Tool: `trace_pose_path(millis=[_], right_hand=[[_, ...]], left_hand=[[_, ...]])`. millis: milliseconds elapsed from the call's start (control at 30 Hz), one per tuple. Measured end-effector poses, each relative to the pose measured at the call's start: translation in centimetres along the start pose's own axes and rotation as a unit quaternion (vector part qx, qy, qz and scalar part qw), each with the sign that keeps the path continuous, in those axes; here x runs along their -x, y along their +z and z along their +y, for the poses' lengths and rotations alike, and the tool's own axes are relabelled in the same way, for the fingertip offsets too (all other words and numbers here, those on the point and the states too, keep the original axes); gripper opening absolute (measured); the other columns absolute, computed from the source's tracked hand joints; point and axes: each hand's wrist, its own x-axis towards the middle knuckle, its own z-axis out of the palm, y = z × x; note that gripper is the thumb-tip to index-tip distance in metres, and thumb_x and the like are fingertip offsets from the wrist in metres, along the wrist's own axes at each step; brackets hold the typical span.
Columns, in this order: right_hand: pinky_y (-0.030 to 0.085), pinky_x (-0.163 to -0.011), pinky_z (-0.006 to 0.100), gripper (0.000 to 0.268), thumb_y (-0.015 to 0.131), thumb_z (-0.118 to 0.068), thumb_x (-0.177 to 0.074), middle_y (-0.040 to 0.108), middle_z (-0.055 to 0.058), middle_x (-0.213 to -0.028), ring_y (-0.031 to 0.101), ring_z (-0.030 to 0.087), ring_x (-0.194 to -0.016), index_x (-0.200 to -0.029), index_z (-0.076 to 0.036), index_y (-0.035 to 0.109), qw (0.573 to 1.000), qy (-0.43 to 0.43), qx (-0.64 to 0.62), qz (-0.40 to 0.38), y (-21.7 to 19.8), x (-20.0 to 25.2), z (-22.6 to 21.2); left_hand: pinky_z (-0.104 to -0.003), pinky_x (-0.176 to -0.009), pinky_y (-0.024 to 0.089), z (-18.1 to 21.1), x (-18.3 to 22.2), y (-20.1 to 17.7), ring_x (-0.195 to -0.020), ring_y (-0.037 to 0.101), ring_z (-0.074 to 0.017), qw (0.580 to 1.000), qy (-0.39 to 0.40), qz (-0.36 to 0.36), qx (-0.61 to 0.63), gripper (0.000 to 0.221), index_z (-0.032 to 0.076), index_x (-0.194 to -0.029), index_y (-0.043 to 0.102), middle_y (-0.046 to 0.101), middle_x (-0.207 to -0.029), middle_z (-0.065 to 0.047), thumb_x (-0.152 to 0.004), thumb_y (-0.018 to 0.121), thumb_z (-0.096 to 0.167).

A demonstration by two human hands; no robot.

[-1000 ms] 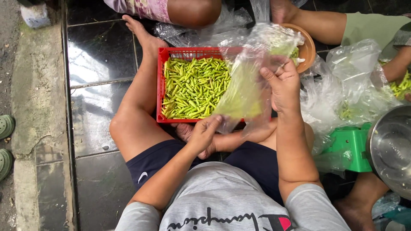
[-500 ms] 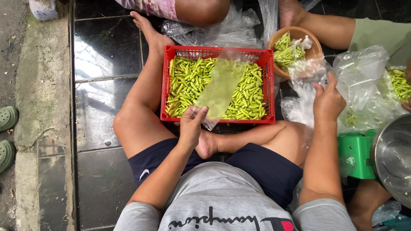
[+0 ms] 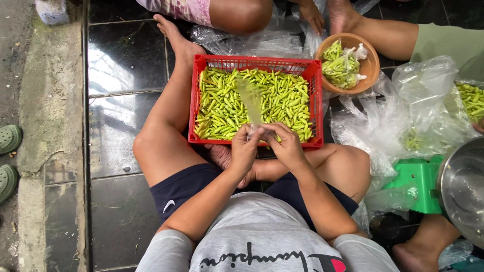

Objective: Bagging small green peppers from a crate into plastic bags

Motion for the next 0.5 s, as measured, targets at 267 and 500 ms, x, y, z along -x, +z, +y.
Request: trace_pose_path(millis=[267, 500], right_hand=[[0.052, -0.089, 0.031, 0.020, 0.059, -0.018, -0.105, 0.075, 0.002, -0.089, 0.065, 0.011, -0.086, -0.107, -0.011, 0.077, 0.974, 0.145, -0.174, -0.015, 0.3, 1.6, 3.4], [0.044, -0.084, 0.023, 0.022, 0.050, -0.020, -0.109, 0.059, 0.000, -0.081, 0.055, 0.009, -0.082, -0.092, -0.010, 0.059, 0.883, 0.250, -0.396, -0.002, -0.1, 1.9, 3.6]], left_hand=[[-0.015, -0.060, 0.045, -0.6, -0.3, -3.0, -0.064, 0.055, -0.0006, 0.993, -0.060, -0.092, 0.037, 0.027, 0.010, -0.097, 0.057, 0.060, -0.071, 0.005, -0.087, 0.082, 0.008], [-0.017, -0.069, 0.048, 2.4, -0.4, -3.0, -0.070, 0.059, -0.0044, 0.985, -0.112, -0.128, 0.030, 0.011, 0.013, -0.096, 0.060, 0.063, -0.074, 0.002, -0.105, 0.060, 0.019]])
